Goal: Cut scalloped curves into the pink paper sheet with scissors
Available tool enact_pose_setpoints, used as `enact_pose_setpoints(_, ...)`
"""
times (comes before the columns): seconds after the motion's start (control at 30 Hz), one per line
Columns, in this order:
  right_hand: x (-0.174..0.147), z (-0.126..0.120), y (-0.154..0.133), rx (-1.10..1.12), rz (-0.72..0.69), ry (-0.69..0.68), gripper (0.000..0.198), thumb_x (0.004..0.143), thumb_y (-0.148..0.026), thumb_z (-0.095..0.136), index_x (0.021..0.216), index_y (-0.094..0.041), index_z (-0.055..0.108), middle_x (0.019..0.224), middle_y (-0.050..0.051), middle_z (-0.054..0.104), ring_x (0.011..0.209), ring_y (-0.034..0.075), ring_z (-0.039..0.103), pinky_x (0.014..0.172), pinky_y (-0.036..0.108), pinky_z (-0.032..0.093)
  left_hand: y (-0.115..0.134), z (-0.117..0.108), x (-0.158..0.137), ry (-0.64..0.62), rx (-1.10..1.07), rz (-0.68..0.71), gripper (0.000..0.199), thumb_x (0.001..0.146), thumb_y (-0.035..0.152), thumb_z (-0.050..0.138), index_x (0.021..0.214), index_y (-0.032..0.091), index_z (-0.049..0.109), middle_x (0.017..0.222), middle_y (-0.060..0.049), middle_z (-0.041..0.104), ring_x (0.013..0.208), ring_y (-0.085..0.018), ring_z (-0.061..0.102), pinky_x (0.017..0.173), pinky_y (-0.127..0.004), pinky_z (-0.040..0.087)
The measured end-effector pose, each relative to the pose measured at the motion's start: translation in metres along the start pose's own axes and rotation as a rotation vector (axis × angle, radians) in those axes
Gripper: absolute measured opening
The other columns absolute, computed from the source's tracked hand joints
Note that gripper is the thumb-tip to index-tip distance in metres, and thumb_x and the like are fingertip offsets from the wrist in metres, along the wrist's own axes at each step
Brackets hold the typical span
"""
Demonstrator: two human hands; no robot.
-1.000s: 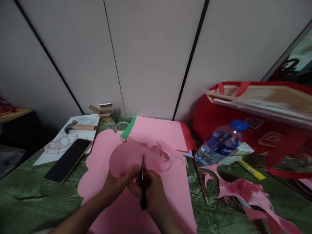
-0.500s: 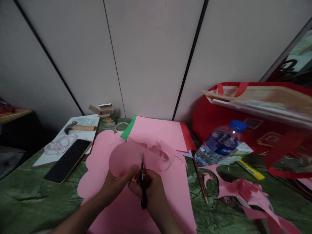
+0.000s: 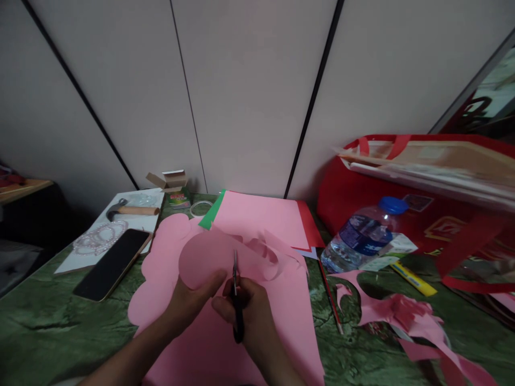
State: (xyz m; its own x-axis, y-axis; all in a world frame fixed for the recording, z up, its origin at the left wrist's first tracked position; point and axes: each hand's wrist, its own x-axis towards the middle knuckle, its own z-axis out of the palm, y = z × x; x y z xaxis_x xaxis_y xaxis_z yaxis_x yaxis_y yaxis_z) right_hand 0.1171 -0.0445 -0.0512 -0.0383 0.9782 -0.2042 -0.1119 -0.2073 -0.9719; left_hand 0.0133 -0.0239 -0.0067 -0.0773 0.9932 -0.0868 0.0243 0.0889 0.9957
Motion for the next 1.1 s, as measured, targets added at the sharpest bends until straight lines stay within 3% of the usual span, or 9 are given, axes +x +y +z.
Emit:
enact_pose_setpoints(0.23, -0.001, -0.001, -0.002, -0.003, -0.023, -0.015, 0.021, 0.062, -0.029, 0.064, 0.062, -0.016, 0.048, 0.047, -0.007, 0.044, 0.044, 0.009, 0.042, 0.045, 0.022, 0.032, -0.006, -0.005, 0.005, -0.076, 0.045, 0.013, 0.008, 0.067, 0.025, 0.057, 0.064, 0.017, 0.058, 0.06, -0.001, 0.064, 0.056, -0.017, 0.06, 0.051, -0.027, 0.049)
enact_pose_setpoints(0.37, 0.0, -0.002, 0.001, -0.011, -0.029, -0.024, 0.02, 0.061, -0.028, 0.065, 0.061, -0.016, 0.048, 0.045, -0.007, 0.043, 0.042, 0.008, 0.042, 0.043, 0.021, 0.031, -0.015, -0.01, 0.008, -0.088, 0.074, 0.04, 0.021, 0.068, 0.03, 0.059, 0.082, 0.014, 0.059, 0.073, -0.004, 0.066, 0.069, -0.018, 0.061, 0.061, -0.029, 0.05)
enact_pose_setpoints(0.67, 0.0, -0.001, 0.002, 0.021, -0.027, -0.035, 0.019, 0.062, -0.026, 0.064, 0.061, -0.017, 0.047, 0.044, -0.007, 0.043, 0.04, 0.008, 0.042, 0.041, 0.019, 0.029, -0.019, -0.011, 0.011, -0.058, 0.1, 0.064, 0.023, 0.069, 0.033, 0.059, 0.082, 0.013, 0.057, 0.082, -0.006, 0.063, 0.08, -0.02, 0.059, 0.069, -0.032, 0.048)
enact_pose_setpoints(0.87, -0.001, -0.001, -0.001, 0.025, 0.002, -0.03, 0.021, 0.061, -0.026, 0.065, 0.06, -0.016, 0.046, 0.044, -0.007, 0.043, 0.04, 0.007, 0.042, 0.041, 0.019, 0.029, -0.016, -0.012, 0.012, -0.094, 0.091, 0.069, 0.021, 0.068, 0.032, 0.06, 0.059, 0.016, 0.051, 0.081, -0.006, 0.064, 0.08, -0.019, 0.059, 0.065, -0.029, 0.048)
enact_pose_setpoints(1.1, -0.002, -0.001, -0.001, 0.033, -0.017, -0.038, 0.017, 0.063, -0.023, 0.062, 0.06, -0.016, 0.047, 0.044, -0.008, 0.042, 0.04, 0.007, 0.042, 0.041, 0.02, 0.03, -0.017, -0.013, 0.012, -0.089, 0.082, 0.073, 0.029, 0.067, 0.032, 0.06, 0.048, 0.017, 0.045, 0.066, -0.004, 0.059, 0.072, -0.018, 0.058, 0.057, -0.025, 0.045)
